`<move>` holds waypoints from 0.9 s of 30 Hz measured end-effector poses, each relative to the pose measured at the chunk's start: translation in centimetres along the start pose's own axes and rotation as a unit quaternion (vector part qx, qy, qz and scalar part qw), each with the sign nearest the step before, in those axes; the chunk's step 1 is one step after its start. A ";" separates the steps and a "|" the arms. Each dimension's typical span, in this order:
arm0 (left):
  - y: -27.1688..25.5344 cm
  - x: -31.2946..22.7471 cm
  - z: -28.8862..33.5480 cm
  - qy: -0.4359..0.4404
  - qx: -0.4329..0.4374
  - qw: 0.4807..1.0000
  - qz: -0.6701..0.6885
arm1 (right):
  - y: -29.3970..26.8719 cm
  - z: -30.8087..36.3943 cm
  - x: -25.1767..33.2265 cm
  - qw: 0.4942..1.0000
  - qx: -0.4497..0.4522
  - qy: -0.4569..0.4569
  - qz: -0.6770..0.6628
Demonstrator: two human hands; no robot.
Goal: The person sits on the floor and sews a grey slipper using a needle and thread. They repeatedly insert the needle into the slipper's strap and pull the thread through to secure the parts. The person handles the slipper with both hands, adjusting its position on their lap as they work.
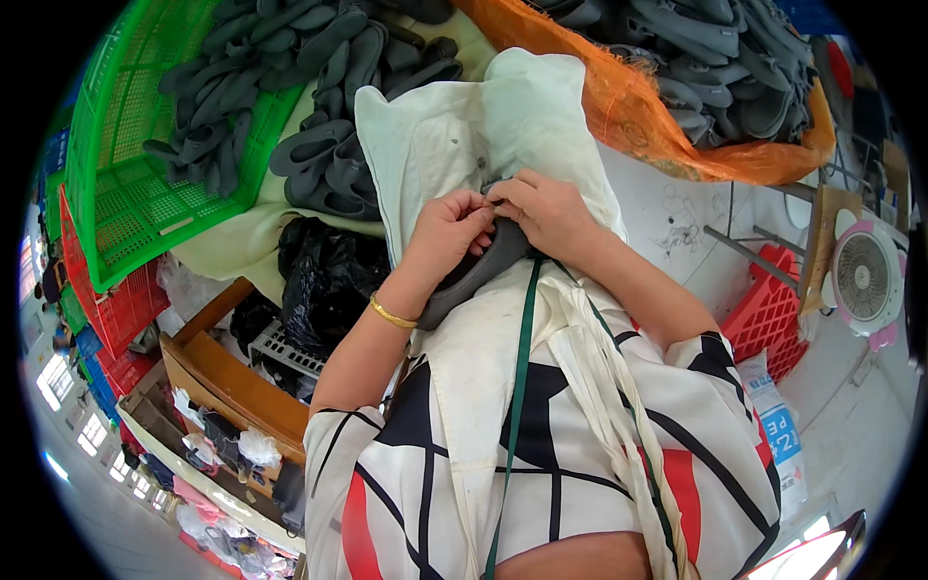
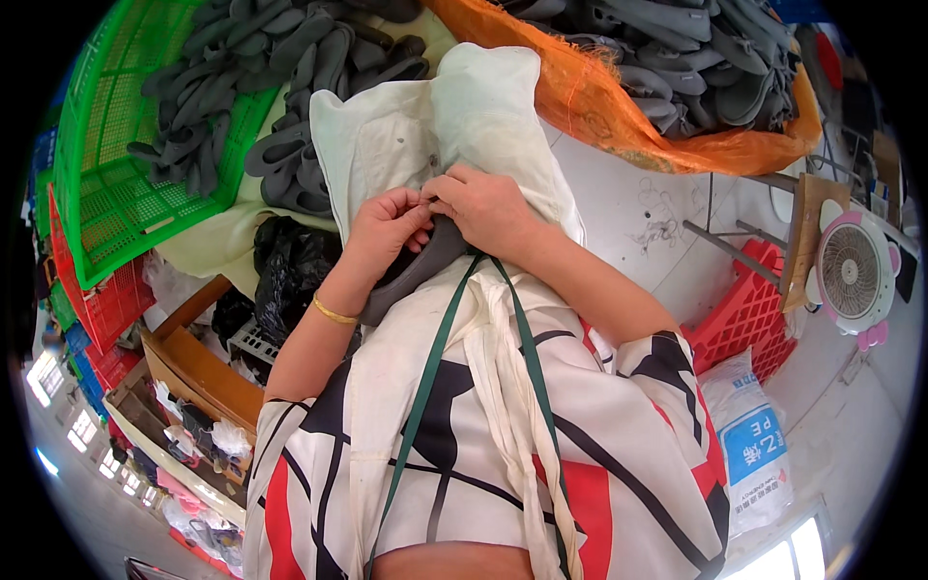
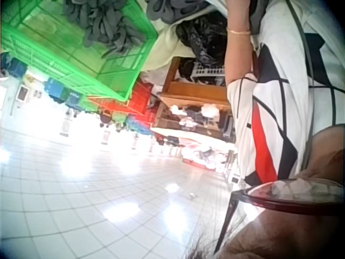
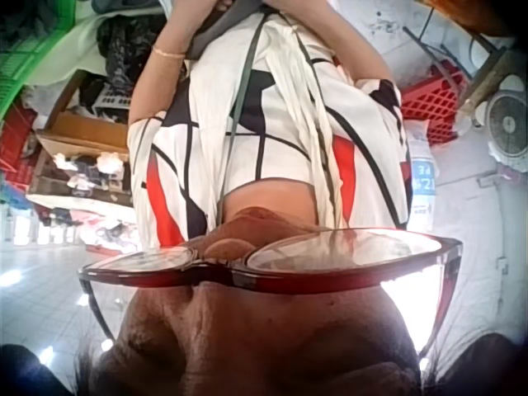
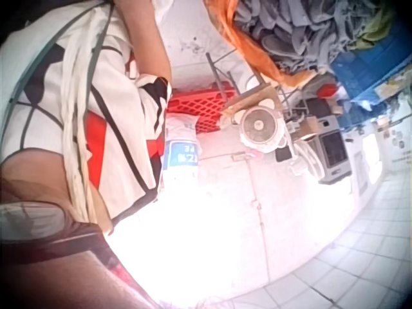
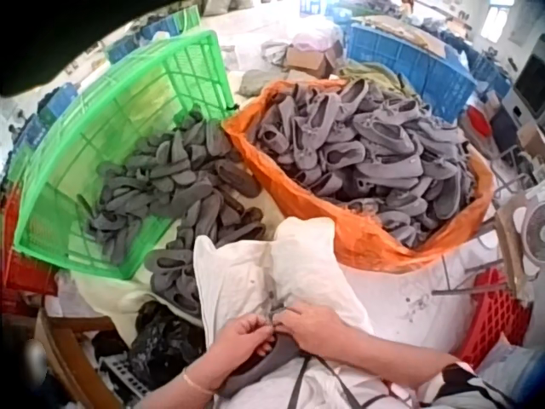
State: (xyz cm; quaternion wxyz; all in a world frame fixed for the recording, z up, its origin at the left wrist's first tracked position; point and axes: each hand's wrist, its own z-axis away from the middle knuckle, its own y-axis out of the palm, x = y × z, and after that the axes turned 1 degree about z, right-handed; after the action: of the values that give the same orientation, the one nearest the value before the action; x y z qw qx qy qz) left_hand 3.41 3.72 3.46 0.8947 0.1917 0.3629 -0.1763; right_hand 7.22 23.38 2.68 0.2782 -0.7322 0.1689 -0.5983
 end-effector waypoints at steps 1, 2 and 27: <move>0.3 -0.1 0.1 0.009 -0.007 1.000 -0.016 | 0.4 0.0 -0.1 1.000 -0.014 0.004 -0.026; 0.7 -0.1 0.3 0.018 -0.014 0.999 -0.033 | 0.5 0.0 -0.1 0.998 -0.028 0.008 -0.052; 2.4 -1.4 -0.6 0.373 -0.097 0.745 -0.545 | -11.2 1.5 -1.6 0.765 -0.225 0.271 -0.539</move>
State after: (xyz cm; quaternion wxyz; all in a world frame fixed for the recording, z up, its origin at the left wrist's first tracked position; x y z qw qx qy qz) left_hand 3.15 6.31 4.56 0.4536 -0.0761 0.7255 -0.5120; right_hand 7.31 33.41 8.04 -0.3209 -0.5516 -0.0556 -0.7679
